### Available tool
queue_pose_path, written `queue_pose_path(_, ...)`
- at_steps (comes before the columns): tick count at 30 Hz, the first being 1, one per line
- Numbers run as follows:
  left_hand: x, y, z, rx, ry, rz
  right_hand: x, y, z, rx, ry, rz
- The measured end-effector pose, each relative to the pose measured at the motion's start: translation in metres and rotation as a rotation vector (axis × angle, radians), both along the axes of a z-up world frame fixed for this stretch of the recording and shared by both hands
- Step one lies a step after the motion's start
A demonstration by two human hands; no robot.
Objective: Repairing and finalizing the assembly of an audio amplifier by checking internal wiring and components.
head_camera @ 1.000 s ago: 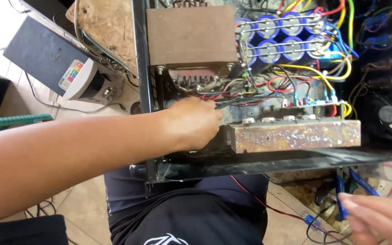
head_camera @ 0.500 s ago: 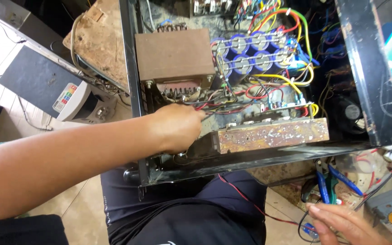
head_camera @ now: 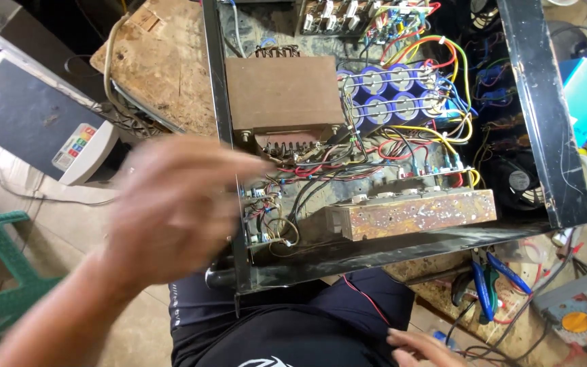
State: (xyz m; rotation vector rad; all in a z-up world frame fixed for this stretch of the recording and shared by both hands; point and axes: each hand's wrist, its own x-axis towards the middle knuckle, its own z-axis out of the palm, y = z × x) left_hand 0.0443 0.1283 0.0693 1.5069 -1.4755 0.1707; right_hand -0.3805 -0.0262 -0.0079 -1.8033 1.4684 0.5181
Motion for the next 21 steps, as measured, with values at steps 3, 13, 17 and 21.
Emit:
queue_pose_path(3,0.011,0.030,-0.085,-0.607,0.191,0.647,0.012,0.027,-0.042,0.068,0.137,-0.204)
queue_pose_path(13,-0.003,0.061,-0.253,1.028,0.837,0.828,-0.064,0.070,-0.196,-0.825,-0.155,0.177)
queue_pose_path(17,0.016,0.054,-0.259,1.030,0.867,0.828,-0.051,0.062,-0.204,-0.864,-0.060,0.221)
queue_pose_path(21,0.021,0.056,-0.265,1.025,0.824,0.847,-0.055,0.053,-0.224,-0.914,0.032,0.273)
